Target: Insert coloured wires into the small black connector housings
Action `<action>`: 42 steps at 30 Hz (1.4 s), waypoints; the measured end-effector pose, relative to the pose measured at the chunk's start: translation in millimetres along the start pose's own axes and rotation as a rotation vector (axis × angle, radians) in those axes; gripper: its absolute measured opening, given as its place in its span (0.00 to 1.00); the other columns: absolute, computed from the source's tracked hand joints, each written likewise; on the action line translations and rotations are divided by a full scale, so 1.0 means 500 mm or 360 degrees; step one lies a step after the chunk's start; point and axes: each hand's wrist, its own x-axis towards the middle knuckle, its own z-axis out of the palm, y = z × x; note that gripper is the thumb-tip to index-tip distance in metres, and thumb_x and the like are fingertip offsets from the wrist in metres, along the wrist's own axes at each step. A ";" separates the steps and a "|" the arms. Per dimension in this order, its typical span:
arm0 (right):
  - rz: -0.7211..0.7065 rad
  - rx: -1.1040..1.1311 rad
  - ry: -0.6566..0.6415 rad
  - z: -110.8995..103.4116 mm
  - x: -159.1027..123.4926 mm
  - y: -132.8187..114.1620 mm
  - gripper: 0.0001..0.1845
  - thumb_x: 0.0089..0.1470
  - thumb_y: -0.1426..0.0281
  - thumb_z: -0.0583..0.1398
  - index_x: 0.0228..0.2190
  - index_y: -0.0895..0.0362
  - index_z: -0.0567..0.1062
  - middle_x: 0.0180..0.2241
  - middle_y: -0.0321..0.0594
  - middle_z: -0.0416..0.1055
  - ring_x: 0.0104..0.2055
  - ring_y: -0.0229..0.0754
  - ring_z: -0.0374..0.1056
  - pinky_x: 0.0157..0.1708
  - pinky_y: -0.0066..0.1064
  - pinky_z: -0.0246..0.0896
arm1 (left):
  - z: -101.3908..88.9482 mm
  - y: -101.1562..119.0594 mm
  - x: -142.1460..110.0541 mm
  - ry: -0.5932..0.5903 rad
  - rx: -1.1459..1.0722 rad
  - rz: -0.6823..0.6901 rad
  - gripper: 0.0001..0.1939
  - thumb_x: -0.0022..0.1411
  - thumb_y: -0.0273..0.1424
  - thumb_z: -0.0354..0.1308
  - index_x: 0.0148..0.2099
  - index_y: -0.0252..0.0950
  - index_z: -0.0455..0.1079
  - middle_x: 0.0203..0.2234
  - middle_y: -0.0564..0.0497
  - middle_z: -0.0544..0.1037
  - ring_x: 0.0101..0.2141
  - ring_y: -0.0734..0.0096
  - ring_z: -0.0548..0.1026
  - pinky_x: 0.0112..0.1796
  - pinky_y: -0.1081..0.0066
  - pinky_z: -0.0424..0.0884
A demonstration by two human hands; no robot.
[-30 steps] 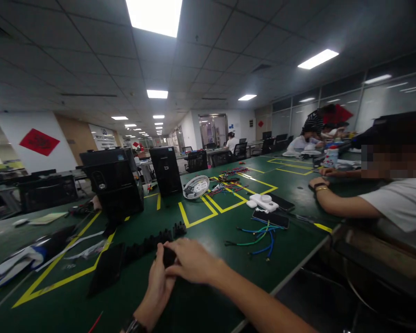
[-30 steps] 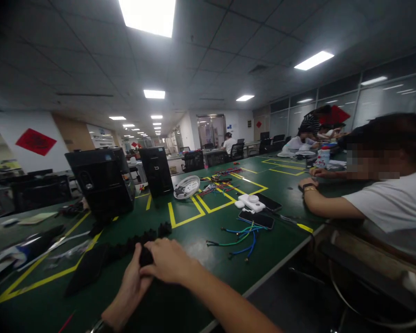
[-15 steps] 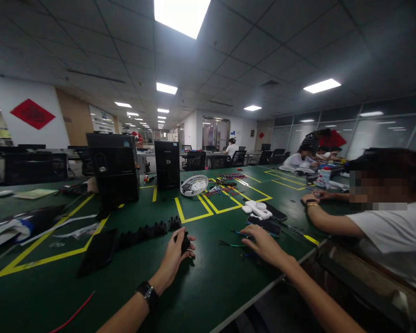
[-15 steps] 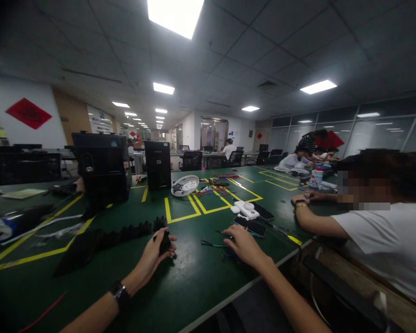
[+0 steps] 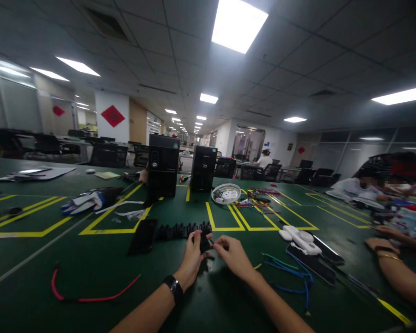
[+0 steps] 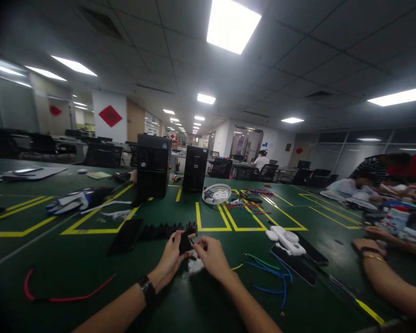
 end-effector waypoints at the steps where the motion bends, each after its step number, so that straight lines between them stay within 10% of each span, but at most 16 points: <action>1: 0.0055 0.0165 -0.0020 0.025 0.006 -0.004 0.10 0.54 0.64 0.56 0.27 0.58 0.71 0.20 0.34 0.68 0.23 0.37 0.65 0.25 0.26 0.55 | -0.001 -0.001 0.002 0.0034 -0.0014 0.0019 0.21 0.61 0.46 0.53 0.48 0.38 0.58 0.45 0.36 0.76 0.36 0.62 0.79 0.31 0.66 0.76; 17: 0.0397 0.0681 -0.0152 0.080 -0.011 0.003 0.17 0.54 0.53 0.54 0.30 0.54 0.61 0.15 0.26 0.62 0.12 0.29 0.51 0.11 0.20 0.44 | 0.003 -0.001 0.005 -0.0037 -0.0242 0.0033 0.19 0.61 0.40 0.56 0.50 0.39 0.56 0.46 0.37 0.75 0.42 0.59 0.78 0.44 0.56 0.73; 31: 0.0242 0.0730 -0.0131 0.093 -0.008 0.008 0.22 0.52 0.49 0.54 0.26 0.56 0.62 0.12 0.27 0.60 0.11 0.29 0.50 0.13 0.21 0.43 | -0.015 0.026 -0.001 -0.0441 0.0781 0.0619 0.24 0.55 0.26 0.55 0.53 0.41 0.55 0.42 0.47 0.74 0.39 0.66 0.77 0.42 0.64 0.73; 38: 0.0294 0.0780 -0.0234 0.096 -0.005 0.015 0.27 0.48 0.44 0.54 0.27 0.58 0.68 0.13 0.25 0.55 0.11 0.28 0.47 0.12 0.22 0.42 | -0.001 0.019 0.001 -0.0200 0.0477 0.0342 0.29 0.56 0.47 0.55 0.54 0.41 0.51 0.36 0.47 0.75 0.28 0.66 0.77 0.18 0.75 0.65; 42: 0.0347 0.0686 -0.0315 0.079 -0.008 -0.012 0.20 0.55 0.54 0.52 0.28 0.58 0.70 0.13 0.25 0.55 0.11 0.29 0.47 0.12 0.22 0.40 | -0.004 0.019 0.003 -0.0040 0.0509 0.0530 0.27 0.58 0.55 0.47 0.44 0.36 0.63 0.24 0.53 0.72 0.22 0.70 0.73 0.20 0.73 0.66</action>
